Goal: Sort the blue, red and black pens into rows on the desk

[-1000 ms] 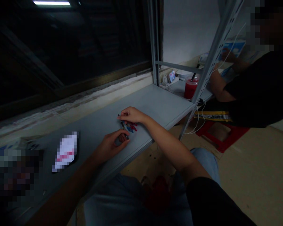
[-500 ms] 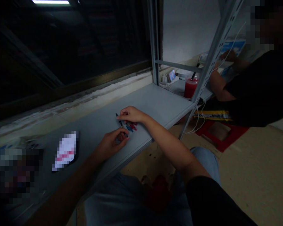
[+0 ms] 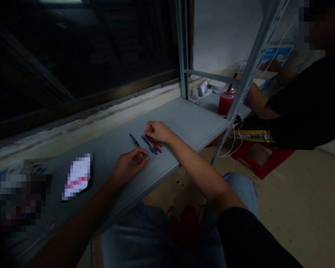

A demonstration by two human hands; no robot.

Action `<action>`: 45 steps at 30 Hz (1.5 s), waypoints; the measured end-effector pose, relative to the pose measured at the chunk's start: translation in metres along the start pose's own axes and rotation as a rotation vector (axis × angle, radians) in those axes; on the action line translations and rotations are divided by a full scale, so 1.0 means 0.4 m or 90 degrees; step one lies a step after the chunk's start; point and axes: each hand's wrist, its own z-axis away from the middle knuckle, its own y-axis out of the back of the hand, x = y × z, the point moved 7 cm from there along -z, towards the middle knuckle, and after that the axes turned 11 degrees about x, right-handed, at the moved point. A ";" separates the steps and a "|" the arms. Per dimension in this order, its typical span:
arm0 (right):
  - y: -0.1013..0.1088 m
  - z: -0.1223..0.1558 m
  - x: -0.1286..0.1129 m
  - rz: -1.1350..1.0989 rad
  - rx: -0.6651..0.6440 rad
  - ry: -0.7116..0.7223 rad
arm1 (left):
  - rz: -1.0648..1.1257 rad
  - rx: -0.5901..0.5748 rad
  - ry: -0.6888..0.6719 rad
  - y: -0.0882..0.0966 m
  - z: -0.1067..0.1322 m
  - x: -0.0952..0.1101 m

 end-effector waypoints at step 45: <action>-0.037 0.046 -0.031 0.169 -0.229 0.045 | -0.158 -0.066 -0.140 -0.037 0.002 0.012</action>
